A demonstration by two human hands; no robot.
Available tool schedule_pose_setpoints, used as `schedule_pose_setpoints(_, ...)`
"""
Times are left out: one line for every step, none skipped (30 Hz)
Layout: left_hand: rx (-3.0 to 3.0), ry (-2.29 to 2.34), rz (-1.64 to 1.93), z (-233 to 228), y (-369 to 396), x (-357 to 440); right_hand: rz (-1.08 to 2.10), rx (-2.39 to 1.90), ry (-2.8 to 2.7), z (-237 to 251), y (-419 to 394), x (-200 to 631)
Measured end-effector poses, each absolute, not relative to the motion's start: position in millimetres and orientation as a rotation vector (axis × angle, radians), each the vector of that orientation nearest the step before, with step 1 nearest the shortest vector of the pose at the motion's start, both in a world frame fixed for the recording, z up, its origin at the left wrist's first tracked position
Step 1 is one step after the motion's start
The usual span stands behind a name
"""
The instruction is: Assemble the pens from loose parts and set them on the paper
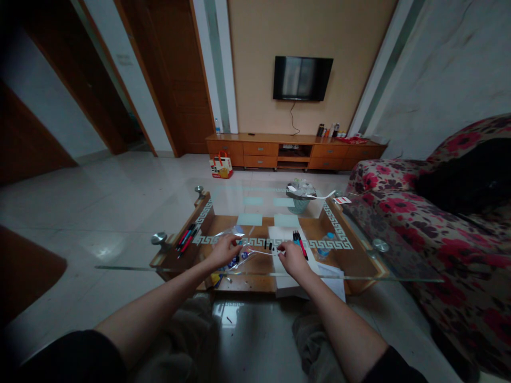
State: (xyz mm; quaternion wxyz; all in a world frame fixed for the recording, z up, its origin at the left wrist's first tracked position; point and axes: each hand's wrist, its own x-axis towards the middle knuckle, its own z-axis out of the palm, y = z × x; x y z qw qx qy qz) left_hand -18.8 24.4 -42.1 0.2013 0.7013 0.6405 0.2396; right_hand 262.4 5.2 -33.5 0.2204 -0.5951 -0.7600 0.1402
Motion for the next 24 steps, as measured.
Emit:
schedule_pose_setpoints(1.958,1.788,0.672,-42.0,24.9,-19.1,0.381,-1.639,-2.101,-31.7,5.0,262.6)
schedule_pose_setpoints(1.956,1.786,0.677,-41.8,25.6,-19.5,0.368,-1.633,-2.097,-29.4,4.8,262.9)
schedule_pose_setpoints(1.954,1.784,0.687,-41.6,26.4,-19.9,0.351,-1.632,-2.090,-26.9,4.8,263.5)
schedule_pose_setpoints(1.951,1.780,0.701,-41.6,27.2,-20.5,0.331,-1.631,-2.082,-24.4,4.9,264.3)
schedule_pose_setpoints(1.950,1.774,0.717,-41.6,28.0,-21.0,0.310,-1.630,-2.074,-22.2,5.3,265.4)
schedule_pose_setpoints(1.948,1.771,0.732,-41.7,28.7,-21.4,0.290,-1.628,-2.067,-20.5,5.9,266.7)
schedule_pose_setpoints(1.945,1.771,0.746,-41.8,29.2,-21.8,0.274,-1.627,-2.060,-19.3,6.6,268.2)
schedule_pose_setpoints(1.944,1.771,0.755,-41.8,29.5,-22.1,0.263,-1.627,-2.053,-18.7,7.3,269.6)
schedule_pose_setpoints(1.945,1.772,0.760,-41.6,29.6,-22.2,0.260,-1.629,-2.048,-18.6,7.9,270.8)
schedule_pose_setpoints(1.945,1.775,0.760,-41.2,29.4,-22.1,0.263,-1.633,-2.044,-18.9,8.4,271.8)
schedule_pose_setpoints(1.943,1.784,0.759,-40.6,28.9,-21.9,0.269,-1.640,-2.039,-19.4,8.7,272.4)
schedule_pose_setpoints(1.940,1.797,0.756,-39.8,28.3,-21.6,0.276,-1.648,-2.038,-19.9,8.6,272.6)
schedule_pose_setpoints(1.936,1.813,0.747,-39.0,27.6,-21.2,0.285,-1.653,-2.044,-20.4,8.3,272.5)
schedule_pose_setpoints(1.930,1.832,0.735,-38.4,26.8,-20.8,0.293,-1.658,-2.053,-20.8,7.8,272.0)
schedule_pose_setpoints(1.927,1.849,0.720,-37.9,26.1,-20.4,0.303,-1.663,-2.069,-21.0,7.1,271.2)
schedule_pose_setpoints(1.930,1.861,0.706,-37.8,25.4,-20.0,0.309,-1.669,-2.084,-21.1,6.2,270.4)
schedule_pose_setpoints(1.938,1.867,0.692,-38.0,24.8,-19.7,0.313,-1.674,-2.102,-21.2,5.4,269.4)
schedule_pose_setpoints(1.949,1.870,0.679,-38.6,24.4,-19.4,0.315,-1.677,-2.120,-21.4,4.7,268.5)
schedule_pose_setpoints(1.962,1.871,0.671,-39.4,24.0,-19.1,0.314,-1.678,-2.137,-21.8,4.2,267.7)
schedule_pose_setpoints(1.975,1.870,0.668,-40.4,23.9,-18.9,0.313,-1.676,-2.152,-22.3,4.0,267.0)
schedule_pose_setpoints(1.985,1.867,0.664,-41.4,23.7,-18.7,0.314,-1.673,-2.167,-23.0,4.0,266.5)
schedule_pose_setpoints(1.991,1.866,0.661,-42.4,23.7,-18.5,0.316,-1.673,-2.176,-23.8,4.3,266.2)
schedule_pose_setpoints(1.995,1.865,0.657,-43.1,23.6,-18.3,0.322,-1.681,-2.183,-24.6,4.7,266.1)
schedule_pose_setpoints(2.000,1.863,0.651,-43.5,23.4,-18.2,0.327,-1.692,-2.184,-25.3,5.2,266.1)
